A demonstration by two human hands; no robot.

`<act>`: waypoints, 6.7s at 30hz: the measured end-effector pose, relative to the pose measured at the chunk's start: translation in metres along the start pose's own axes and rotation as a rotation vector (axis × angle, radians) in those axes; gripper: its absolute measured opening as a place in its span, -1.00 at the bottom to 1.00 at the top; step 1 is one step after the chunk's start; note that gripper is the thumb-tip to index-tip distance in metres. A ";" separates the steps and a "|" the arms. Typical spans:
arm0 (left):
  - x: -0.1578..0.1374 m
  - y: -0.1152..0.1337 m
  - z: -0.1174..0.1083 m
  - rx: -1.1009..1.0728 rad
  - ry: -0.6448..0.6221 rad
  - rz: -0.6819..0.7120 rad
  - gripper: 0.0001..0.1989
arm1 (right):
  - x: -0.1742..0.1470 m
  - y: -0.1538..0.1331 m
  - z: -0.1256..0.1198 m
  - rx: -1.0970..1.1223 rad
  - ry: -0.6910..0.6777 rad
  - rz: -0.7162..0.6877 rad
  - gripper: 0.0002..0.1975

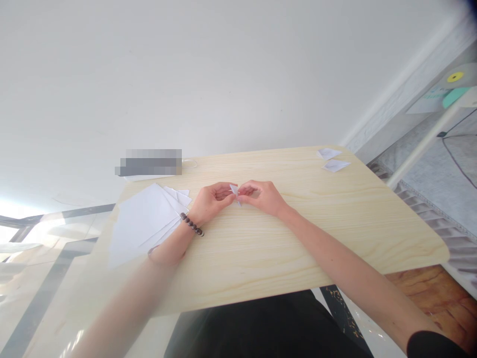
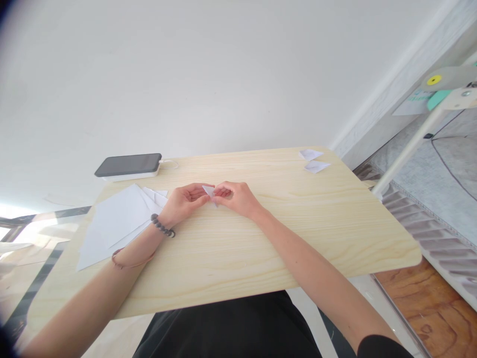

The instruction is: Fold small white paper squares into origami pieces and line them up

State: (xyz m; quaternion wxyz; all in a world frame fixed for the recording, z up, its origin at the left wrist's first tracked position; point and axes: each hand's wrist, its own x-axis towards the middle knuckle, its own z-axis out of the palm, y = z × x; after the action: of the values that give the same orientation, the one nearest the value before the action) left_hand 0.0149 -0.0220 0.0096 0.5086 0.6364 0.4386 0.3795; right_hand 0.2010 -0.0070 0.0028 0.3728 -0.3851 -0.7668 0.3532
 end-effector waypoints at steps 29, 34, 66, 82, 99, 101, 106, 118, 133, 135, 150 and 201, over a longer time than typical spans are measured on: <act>-0.005 0.008 0.010 0.681 0.234 0.144 -0.71 | -0.001 -0.003 0.017 -0.521 0.156 -0.090 -0.92; -0.003 0.005 0.015 0.770 0.320 0.149 -0.63 | -0.001 -0.002 0.019 -0.645 0.200 -0.125 -0.90; 0.001 0.006 0.019 1.057 0.262 -0.079 -0.74 | 0.001 -0.003 0.023 -0.555 0.146 -0.100 -0.93; 0.003 0.001 0.011 0.498 0.187 -0.001 -0.70 | 0.002 -0.002 0.017 -0.233 0.116 -0.127 -0.82; 0.002 0.004 -0.009 -0.191 0.074 -0.109 -0.57 | 0.002 -0.004 0.012 -0.147 0.135 -0.197 -0.79; 0.002 0.002 -0.008 -0.195 0.101 -0.107 -0.58 | 0.002 -0.005 0.012 -0.124 0.118 -0.180 -0.81; 0.002 0.002 -0.005 -0.150 0.133 -0.101 -0.59 | 0.004 -0.005 0.012 -0.029 0.142 -0.028 -0.77; 0.003 0.002 0.006 -0.227 0.259 -0.094 -0.63 | 0.006 -0.002 0.009 0.015 0.135 0.034 -0.74; 0.001 0.005 0.004 0.070 0.213 -0.011 -0.67 | 0.004 -0.004 0.010 -0.139 0.090 -0.066 -0.73; 0.001 0.006 0.005 0.016 0.161 -0.020 -0.64 | 0.004 -0.004 0.008 -0.086 0.101 -0.033 -0.74; 0.001 0.005 0.001 0.088 0.038 -0.038 -0.68 | 0.004 -0.003 0.010 -0.128 0.095 -0.053 -0.76; 0.001 0.003 -0.002 0.224 -0.039 -0.044 -0.69 | 0.007 0.005 0.008 0.194 0.124 0.106 -0.73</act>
State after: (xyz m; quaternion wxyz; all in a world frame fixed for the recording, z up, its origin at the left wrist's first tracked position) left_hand 0.0143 -0.0207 0.0132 0.4509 0.6866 0.4820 0.3048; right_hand 0.1931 -0.0008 -0.0030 0.4359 -0.4082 -0.6830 0.4206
